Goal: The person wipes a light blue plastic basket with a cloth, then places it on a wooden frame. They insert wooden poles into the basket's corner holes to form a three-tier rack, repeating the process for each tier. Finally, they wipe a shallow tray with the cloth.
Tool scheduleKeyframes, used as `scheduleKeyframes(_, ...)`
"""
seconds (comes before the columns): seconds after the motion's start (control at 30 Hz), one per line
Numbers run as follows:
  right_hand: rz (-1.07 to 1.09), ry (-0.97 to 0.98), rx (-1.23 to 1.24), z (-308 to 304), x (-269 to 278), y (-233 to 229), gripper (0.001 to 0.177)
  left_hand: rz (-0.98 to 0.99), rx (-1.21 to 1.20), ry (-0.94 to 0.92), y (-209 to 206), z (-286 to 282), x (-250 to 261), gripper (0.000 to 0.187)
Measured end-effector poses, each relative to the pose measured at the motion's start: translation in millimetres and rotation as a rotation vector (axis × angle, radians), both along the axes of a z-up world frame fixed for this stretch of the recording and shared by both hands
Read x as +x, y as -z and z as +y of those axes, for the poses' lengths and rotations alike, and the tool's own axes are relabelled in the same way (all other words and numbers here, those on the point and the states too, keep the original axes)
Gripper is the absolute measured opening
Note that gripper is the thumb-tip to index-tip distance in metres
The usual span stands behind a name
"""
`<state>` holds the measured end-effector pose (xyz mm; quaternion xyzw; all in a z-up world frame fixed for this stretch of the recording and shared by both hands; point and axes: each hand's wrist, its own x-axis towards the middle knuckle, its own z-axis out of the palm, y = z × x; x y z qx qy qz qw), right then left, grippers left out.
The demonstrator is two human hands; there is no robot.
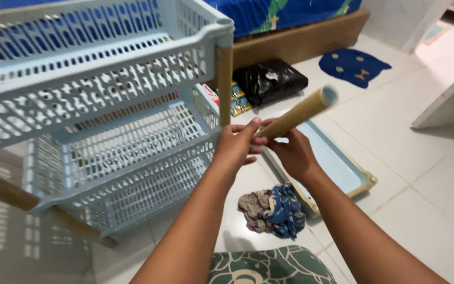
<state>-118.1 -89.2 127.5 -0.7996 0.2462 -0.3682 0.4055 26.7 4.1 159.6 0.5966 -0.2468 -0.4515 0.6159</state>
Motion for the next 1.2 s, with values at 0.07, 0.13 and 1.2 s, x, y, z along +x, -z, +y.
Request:
scheduleKeyframes(0.07, -0.003, 0.079, -0.027, -3, 9, -16, 0.04, -0.136, -0.084, -0.095, -9, 3, 10, 0.041)
scheduleKeyframes(0.13, -0.026, 0.136, -0.027, -8, 19, -32, 0.04, -0.281, -0.117, -0.183, -22, 9, 17, 0.035)
scheduleKeyframes(1.2, 0.012, 0.264, -0.453, -48, 135, -241, 0.053, -1.5, 0.007, -0.339, -124, 23, 59, 0.081)
